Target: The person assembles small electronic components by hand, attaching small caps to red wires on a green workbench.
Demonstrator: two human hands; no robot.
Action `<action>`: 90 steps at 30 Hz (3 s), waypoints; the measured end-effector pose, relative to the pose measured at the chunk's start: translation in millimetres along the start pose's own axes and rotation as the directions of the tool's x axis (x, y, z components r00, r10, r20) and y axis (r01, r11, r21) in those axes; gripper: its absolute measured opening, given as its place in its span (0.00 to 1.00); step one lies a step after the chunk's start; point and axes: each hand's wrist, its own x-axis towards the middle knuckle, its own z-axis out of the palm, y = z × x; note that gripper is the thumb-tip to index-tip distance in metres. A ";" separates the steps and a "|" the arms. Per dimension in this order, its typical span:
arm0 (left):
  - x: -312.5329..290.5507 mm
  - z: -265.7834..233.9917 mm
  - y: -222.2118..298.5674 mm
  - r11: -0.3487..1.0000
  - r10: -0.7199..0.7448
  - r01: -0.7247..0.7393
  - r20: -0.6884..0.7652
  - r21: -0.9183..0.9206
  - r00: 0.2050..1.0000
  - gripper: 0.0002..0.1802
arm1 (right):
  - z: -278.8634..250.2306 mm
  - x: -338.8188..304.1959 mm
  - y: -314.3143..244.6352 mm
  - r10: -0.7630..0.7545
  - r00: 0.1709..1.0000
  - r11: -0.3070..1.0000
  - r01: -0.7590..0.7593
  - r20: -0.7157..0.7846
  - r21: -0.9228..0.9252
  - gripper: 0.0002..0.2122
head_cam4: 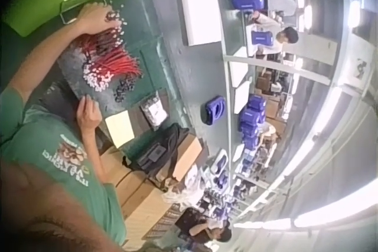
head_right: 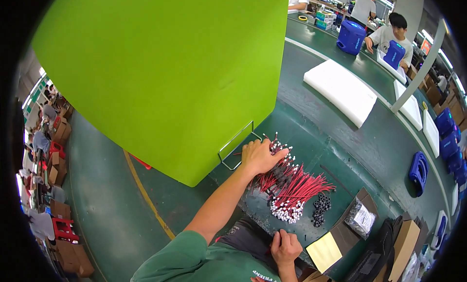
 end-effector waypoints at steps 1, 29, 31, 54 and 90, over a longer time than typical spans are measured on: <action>-0.2 0.4 -0.6 0.999 -0.018 0.019 0.040 -0.031 0.999 0.40 | 0.2 -0.6 -0.8 0.014 1.000 1.000 -0.015 0.006 0.002 0.06; -30.6 6.2 -5.1 0.985 0.078 -0.096 -0.122 -0.146 0.989 0.43 | -18.0 28.9 0.0 0.288 0.957 0.909 -0.265 -0.024 0.321 0.12; -34.1 4.0 -4.8 0.965 0.086 -0.117 -0.141 -0.235 0.986 0.44 | -15.1 56.8 4.2 0.196 0.977 0.953 -0.170 -0.086 0.251 0.17; -53.9 25.3 4.6 0.963 0.255 -0.240 -0.128 0.120 0.958 0.46 | 11.5 87.1 5.8 -0.113 0.988 0.992 0.106 0.103 0.065 0.22; -65.8 2.7 21.5 0.951 0.261 -0.185 -0.324 0.248 0.909 0.48 | -4.8 84.7 3.5 -0.184 0.954 0.982 0.189 0.238 0.006 0.20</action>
